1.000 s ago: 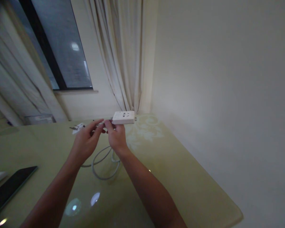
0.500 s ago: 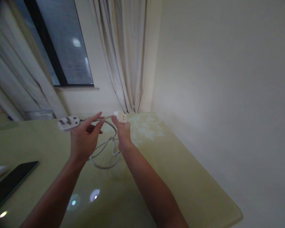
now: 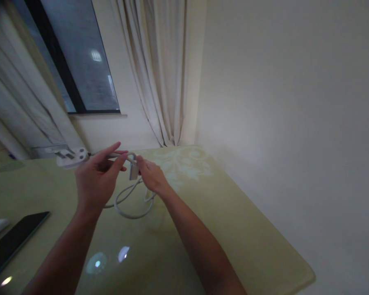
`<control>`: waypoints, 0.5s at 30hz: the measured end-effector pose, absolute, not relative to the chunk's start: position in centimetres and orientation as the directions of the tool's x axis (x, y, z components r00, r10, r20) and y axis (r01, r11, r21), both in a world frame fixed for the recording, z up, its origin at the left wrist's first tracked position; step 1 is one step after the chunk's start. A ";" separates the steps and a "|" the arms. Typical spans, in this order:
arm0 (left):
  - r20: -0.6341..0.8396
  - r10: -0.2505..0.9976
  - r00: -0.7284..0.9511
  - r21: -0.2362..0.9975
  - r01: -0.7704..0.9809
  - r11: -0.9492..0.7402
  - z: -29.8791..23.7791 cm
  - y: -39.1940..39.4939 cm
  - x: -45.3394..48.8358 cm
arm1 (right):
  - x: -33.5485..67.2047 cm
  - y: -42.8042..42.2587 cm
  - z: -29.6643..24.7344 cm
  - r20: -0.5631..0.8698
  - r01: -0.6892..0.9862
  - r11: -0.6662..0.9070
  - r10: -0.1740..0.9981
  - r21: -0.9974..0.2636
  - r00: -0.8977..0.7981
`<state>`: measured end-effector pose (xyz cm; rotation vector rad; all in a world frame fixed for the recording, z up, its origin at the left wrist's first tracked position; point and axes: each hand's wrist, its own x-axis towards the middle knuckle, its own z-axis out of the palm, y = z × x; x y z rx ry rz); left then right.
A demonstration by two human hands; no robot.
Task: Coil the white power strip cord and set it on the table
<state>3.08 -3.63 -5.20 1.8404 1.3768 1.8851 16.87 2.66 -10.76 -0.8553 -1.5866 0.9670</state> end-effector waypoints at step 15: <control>0.293 0.955 0.050 0.956 -0.035 -0.291 -5.2 -2.3 -1.5 | 18.5 0.3 -8.2 0.195 0.031 0.406 0.504 -0.913 -0.842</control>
